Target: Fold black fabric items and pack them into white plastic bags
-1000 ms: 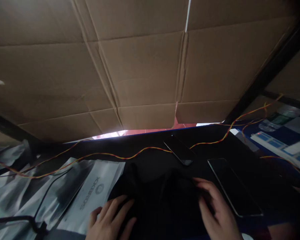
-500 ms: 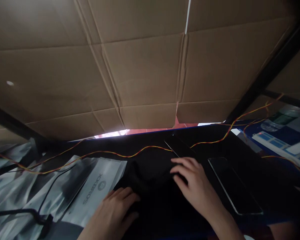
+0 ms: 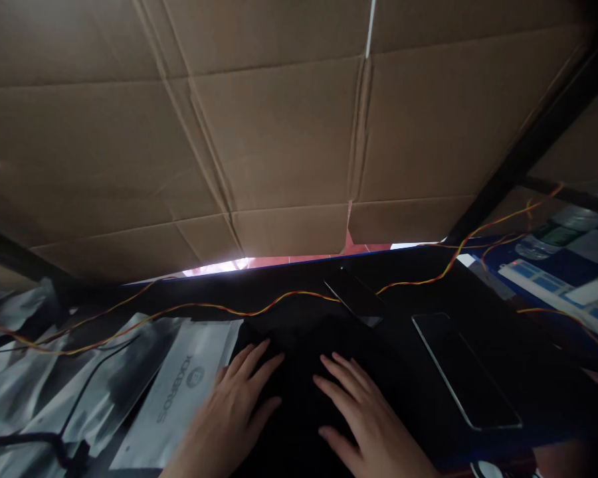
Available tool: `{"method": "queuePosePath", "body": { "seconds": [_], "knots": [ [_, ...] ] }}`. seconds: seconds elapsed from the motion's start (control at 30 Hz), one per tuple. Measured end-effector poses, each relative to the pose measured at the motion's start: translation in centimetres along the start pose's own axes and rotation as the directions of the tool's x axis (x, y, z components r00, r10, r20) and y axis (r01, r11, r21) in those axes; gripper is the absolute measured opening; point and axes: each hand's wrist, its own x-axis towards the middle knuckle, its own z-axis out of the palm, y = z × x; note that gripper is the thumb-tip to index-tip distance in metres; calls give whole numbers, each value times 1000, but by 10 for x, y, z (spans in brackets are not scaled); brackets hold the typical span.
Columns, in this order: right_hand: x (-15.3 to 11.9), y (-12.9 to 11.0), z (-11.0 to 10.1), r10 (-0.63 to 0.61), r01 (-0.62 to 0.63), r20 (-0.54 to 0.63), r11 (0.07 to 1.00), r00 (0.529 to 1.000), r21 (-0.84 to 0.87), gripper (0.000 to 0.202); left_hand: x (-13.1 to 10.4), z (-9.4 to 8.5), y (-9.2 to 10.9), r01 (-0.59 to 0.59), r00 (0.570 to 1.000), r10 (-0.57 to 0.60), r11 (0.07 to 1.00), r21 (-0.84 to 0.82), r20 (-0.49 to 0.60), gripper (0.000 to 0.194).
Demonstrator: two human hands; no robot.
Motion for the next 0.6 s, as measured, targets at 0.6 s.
{"method": "queuePosePath", "body": {
  "seconds": [0.6],
  "knots": [
    [15, 17, -19, 102, -103, 53, 994, 993, 20, 65, -15, 6, -1, -44, 997, 57, 974, 223, -52, 90]
  ]
}}
